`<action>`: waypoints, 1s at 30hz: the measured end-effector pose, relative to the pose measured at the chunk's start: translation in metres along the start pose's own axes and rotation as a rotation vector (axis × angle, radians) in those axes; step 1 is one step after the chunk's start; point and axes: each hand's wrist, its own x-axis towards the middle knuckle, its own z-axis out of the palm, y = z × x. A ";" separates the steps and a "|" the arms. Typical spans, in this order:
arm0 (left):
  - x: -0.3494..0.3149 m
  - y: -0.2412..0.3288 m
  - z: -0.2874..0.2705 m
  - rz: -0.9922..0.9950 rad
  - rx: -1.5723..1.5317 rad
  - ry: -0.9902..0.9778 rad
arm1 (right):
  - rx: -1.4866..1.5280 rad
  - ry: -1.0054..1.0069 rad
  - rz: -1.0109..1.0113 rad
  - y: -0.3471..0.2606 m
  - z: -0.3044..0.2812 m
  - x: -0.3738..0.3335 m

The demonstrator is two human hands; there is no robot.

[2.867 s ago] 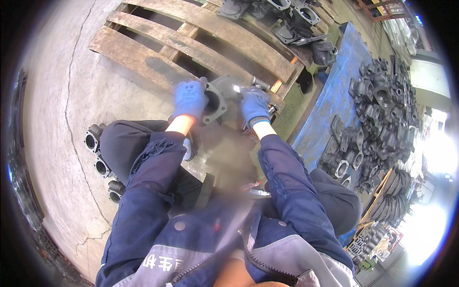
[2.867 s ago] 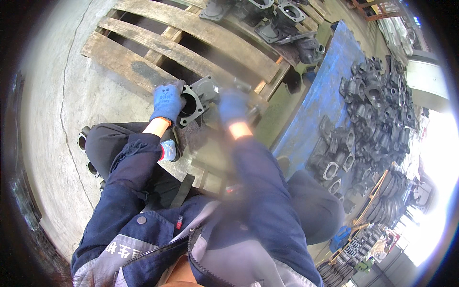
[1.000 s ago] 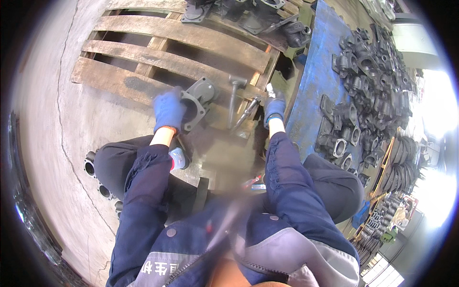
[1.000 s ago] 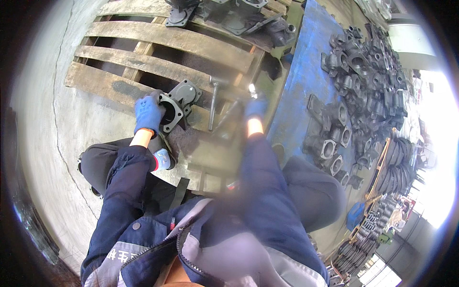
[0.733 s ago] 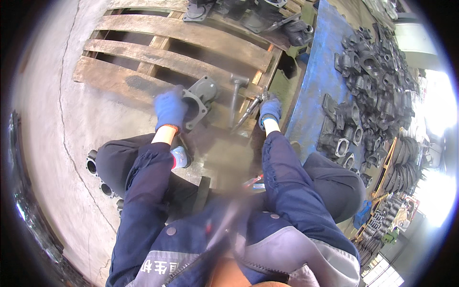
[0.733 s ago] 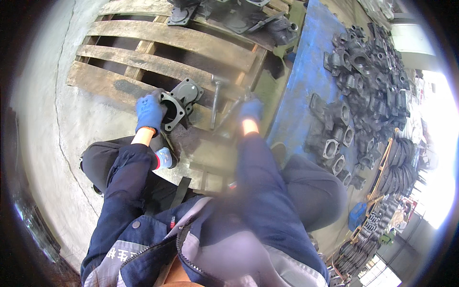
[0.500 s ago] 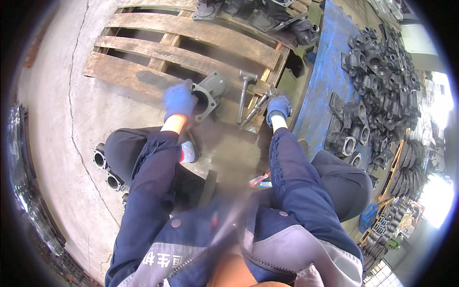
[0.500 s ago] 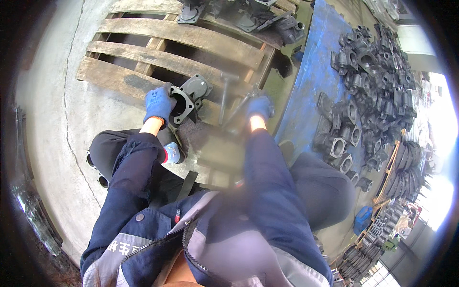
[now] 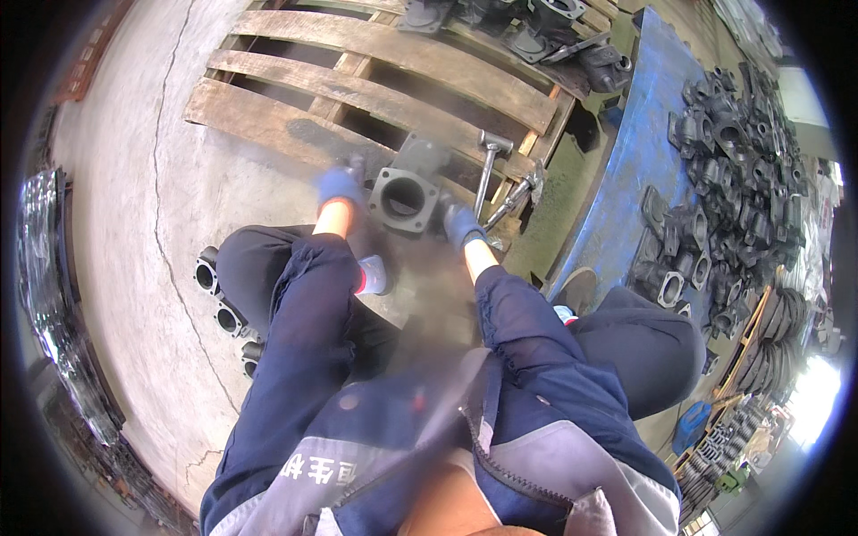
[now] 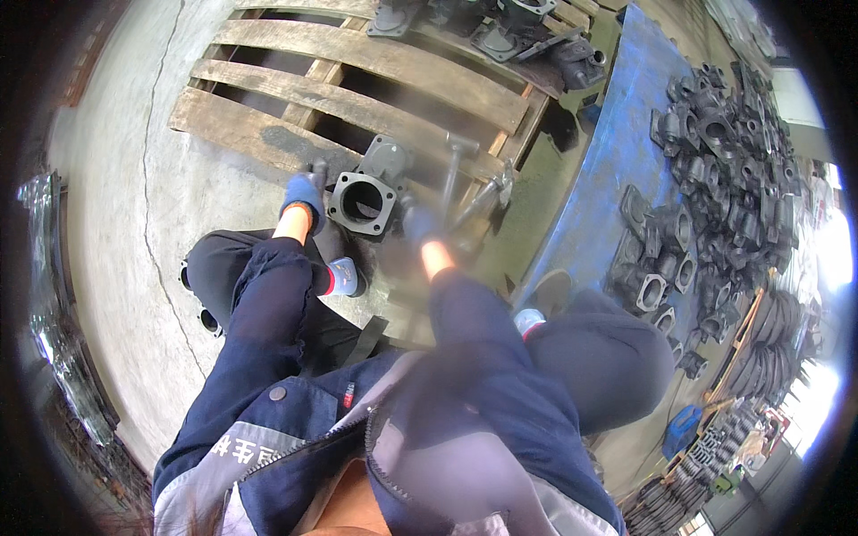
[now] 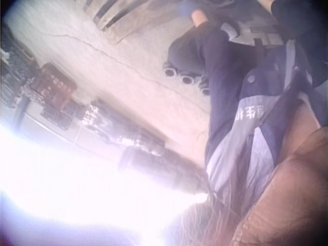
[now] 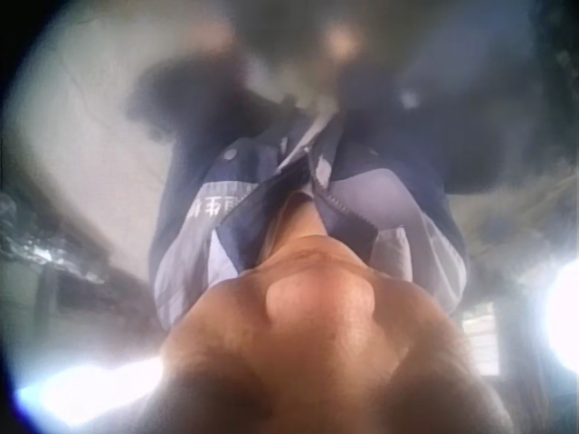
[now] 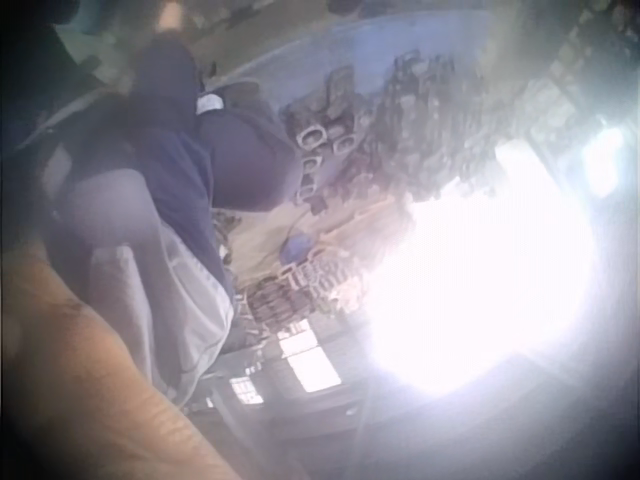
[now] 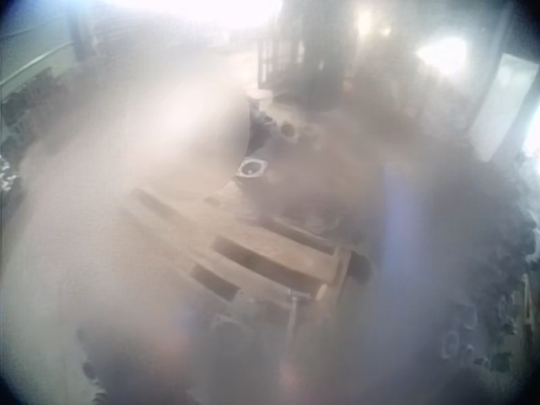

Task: The person squats on the floor and repeatedly picks up dark metal castings, strikes them with a hammer to remove burrs, and places them on a wooden pallet. The person handles the parts one at a time, rotating them to strike different edges.

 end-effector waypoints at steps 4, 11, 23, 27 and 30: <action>0.064 -0.060 0.073 0.272 -0.310 -0.379 | 0.082 0.042 0.017 -0.001 0.003 -0.003; 0.051 -0.037 0.085 0.414 -0.215 -0.185 | 0.115 0.125 -0.079 0.032 0.009 0.002; -0.090 0.159 -0.092 0.990 -0.486 -0.013 | 1.188 0.377 -0.613 -0.071 -0.205 -0.107; -0.129 0.195 -0.115 0.724 -0.900 -0.378 | -0.057 0.870 -0.431 -0.140 -0.267 -0.173; -0.135 0.206 -0.126 0.732 -0.819 -0.478 | -0.181 0.901 -0.436 -0.164 -0.287 -0.193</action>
